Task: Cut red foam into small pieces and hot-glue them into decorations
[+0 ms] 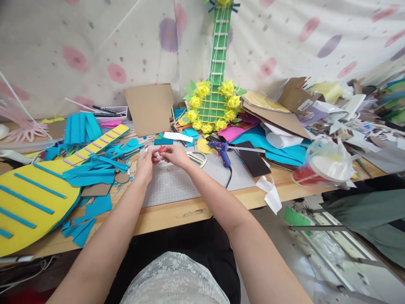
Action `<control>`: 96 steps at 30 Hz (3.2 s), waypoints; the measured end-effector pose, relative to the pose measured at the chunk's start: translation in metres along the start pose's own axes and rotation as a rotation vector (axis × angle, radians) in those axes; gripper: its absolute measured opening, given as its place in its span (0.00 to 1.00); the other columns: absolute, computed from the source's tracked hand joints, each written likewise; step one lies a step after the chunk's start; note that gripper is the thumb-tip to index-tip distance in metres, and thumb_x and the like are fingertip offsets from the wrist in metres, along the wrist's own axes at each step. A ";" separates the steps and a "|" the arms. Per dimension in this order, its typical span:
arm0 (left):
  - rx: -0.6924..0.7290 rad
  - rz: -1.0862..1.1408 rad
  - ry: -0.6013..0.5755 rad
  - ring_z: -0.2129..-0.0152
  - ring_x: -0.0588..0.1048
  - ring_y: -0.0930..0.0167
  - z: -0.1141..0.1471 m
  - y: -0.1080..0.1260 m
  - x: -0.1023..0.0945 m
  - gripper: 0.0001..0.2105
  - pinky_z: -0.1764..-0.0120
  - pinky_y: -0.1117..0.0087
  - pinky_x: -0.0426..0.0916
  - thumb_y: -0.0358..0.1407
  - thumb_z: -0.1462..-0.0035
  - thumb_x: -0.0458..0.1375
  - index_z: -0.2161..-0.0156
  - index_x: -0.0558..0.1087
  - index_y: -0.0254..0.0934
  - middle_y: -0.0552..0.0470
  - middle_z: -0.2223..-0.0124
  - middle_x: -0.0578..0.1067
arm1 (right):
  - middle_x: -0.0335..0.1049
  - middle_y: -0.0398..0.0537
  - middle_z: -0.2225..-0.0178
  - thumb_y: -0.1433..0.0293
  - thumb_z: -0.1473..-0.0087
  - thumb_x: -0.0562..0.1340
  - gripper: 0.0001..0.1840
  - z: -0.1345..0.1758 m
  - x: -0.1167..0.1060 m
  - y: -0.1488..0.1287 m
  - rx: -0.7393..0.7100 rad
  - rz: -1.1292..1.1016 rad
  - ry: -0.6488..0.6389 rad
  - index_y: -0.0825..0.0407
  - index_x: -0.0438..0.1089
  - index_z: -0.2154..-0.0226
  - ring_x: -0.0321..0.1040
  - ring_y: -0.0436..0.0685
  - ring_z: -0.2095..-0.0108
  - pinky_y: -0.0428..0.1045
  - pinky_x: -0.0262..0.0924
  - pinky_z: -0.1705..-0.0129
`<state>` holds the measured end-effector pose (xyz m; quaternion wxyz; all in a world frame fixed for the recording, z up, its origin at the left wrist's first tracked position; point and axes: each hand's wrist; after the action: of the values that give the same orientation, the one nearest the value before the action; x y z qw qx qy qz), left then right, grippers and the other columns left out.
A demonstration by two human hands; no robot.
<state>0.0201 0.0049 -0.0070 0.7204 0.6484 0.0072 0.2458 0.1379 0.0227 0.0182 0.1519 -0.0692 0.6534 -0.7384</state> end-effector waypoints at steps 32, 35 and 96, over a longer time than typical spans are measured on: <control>-0.163 0.184 0.084 0.85 0.61 0.82 -0.002 -0.009 -0.005 0.07 0.72 0.77 0.63 0.29 0.59 0.64 0.77 0.68 0.34 0.61 0.83 0.63 | 0.70 0.63 0.59 0.69 0.52 0.57 0.15 0.036 -0.078 0.028 -0.019 1.430 0.173 0.60 0.69 0.62 0.66 0.62 0.58 0.51 0.57 0.60; -0.203 0.224 0.093 0.86 0.61 0.82 -0.003 -0.007 -0.006 0.06 0.71 0.77 0.64 0.28 0.56 0.63 0.76 0.68 0.34 0.62 0.84 0.62 | 0.73 0.54 0.64 0.65 0.55 0.59 0.13 0.036 -0.087 0.019 0.083 1.208 0.165 0.55 0.71 0.67 0.67 0.58 0.64 0.48 0.56 0.67; -0.218 0.355 0.033 0.86 0.61 0.84 -0.005 -0.011 -0.015 0.09 0.70 0.78 0.66 0.30 0.61 0.67 0.77 0.70 0.34 0.62 0.85 0.63 | 0.73 0.50 0.67 0.57 0.51 0.59 0.18 0.022 -0.069 0.015 -0.417 1.387 -0.036 0.53 0.67 0.63 0.66 0.57 0.65 0.49 0.45 0.63</control>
<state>0.0090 0.0037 -0.0232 0.7317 0.5535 -0.1220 0.3786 0.2113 0.0222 0.0134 0.5798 0.3214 0.6716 -0.3310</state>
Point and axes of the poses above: each hand's wrist, its own z-axis away from the middle knuckle, its own x-axis out of the palm, y = z × x
